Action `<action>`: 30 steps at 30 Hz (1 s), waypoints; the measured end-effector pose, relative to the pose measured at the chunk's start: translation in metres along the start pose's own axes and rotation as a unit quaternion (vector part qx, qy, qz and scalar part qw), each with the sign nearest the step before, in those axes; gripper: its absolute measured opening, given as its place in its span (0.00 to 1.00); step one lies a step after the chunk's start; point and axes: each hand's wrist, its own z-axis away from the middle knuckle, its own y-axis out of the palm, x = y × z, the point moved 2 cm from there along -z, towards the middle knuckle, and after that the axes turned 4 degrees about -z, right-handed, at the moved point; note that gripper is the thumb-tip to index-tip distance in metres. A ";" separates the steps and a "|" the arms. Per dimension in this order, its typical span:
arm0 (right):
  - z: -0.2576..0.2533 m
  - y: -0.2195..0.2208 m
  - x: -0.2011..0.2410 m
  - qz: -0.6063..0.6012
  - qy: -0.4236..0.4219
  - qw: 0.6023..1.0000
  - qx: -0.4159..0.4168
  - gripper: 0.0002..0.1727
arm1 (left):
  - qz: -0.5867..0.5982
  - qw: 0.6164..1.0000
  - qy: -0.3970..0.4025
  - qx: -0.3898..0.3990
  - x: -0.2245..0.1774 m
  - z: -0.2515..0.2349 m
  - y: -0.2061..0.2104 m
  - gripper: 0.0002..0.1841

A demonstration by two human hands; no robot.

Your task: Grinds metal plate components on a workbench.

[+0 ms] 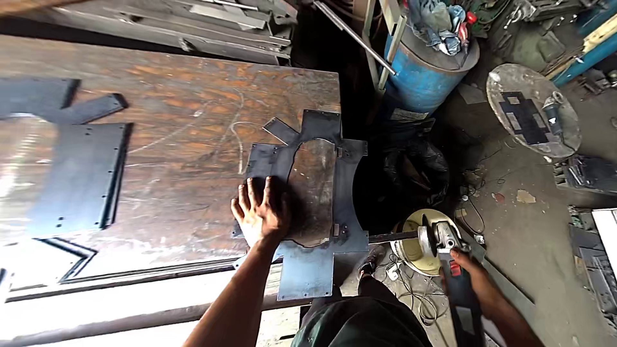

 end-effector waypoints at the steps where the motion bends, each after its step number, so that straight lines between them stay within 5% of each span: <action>1: -0.003 0.008 -0.019 -0.037 0.025 0.999 0.016 0.30 | -0.003 1.000 -0.003 0.003 0.000 0.000 0.001 0.37; 6: -0.018 0.022 -0.085 -0.117 0.110 0.982 0.102 0.33 | 0.026 0.999 0.044 -0.009 -0.005 0.028 0.004 0.40; 10: -0.019 0.010 -0.105 -0.121 0.133 0.978 0.105 0.35 | 0.087 0.950 0.300 0.025 -0.058 0.129 -0.014 0.52; 13: -0.018 0.005 -0.105 -0.118 0.139 0.978 0.097 0.32 | 0.053 0.910 0.404 0.070 -0.102 0.159 -0.002 0.38; 16: -0.015 0.001 -0.096 -0.120 0.129 0.982 0.070 0.26 | 0.045 0.913 0.397 0.081 -0.123 0.137 0.006 0.25; 21: -0.025 -0.007 -0.070 -0.121 0.081 0.986 0.077 0.23 | 0.045 0.930 0.353 0.089 -0.145 0.102 0.018 0.25; 25: -0.042 -0.010 -0.051 -0.108 0.063 0.988 0.093 0.30 | 0.117 0.916 0.339 0.181 -0.157 0.065 0.013 0.34; 30: -0.087 0.000 -0.030 -0.118 0.084 0.977 0.159 0.35 | 0.046 0.983 0.176 0.012 -0.110 0.050 0.002 0.31</action>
